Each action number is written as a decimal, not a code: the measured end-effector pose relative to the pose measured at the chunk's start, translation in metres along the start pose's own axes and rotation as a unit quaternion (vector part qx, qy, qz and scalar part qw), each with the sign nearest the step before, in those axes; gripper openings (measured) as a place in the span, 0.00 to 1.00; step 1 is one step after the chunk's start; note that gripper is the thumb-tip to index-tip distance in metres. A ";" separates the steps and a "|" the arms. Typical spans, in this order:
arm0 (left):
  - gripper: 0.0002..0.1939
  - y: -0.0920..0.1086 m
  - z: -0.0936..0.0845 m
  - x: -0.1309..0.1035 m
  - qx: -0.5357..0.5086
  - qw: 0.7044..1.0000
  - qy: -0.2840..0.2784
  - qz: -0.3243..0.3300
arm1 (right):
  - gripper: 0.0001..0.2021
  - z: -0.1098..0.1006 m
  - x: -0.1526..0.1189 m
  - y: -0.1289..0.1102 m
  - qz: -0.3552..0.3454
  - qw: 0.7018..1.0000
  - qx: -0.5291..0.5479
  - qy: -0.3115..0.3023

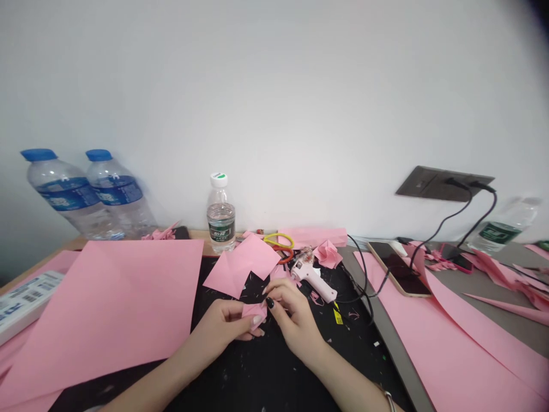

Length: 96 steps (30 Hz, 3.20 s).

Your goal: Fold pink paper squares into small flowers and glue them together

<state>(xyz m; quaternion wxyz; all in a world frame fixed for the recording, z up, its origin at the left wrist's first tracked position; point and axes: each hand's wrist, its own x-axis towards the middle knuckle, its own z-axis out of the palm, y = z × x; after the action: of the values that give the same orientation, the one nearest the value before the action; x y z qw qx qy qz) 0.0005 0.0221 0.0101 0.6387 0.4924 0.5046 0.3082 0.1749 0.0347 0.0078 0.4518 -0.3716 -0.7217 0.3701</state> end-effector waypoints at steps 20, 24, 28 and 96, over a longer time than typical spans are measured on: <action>0.09 -0.004 0.007 -0.003 0.055 0.997 -0.029 0.045 | 0.06 0.009 -0.003 0.002 0.101 0.983 0.150 -0.024; 0.10 -0.002 0.008 -0.005 0.021 0.999 -0.028 0.010 | 0.09 0.009 -0.002 -0.005 0.050 0.994 0.101 -0.013; 0.09 0.003 0.009 -0.007 -0.021 0.999 -0.026 -0.007 | 0.08 0.006 -0.003 -0.007 0.007 0.999 0.034 -0.024; 0.08 -0.009 0.007 -0.009 0.328 0.919 0.005 0.218 | 0.11 0.003 -0.006 -0.012 0.008 0.962 -0.203 -0.181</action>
<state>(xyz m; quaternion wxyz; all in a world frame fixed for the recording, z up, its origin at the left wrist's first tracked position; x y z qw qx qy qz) 0.0038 0.0087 0.0050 0.3557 0.7704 0.4609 0.2600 0.1717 0.0239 0.0154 0.2256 -0.3877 -0.8487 0.2802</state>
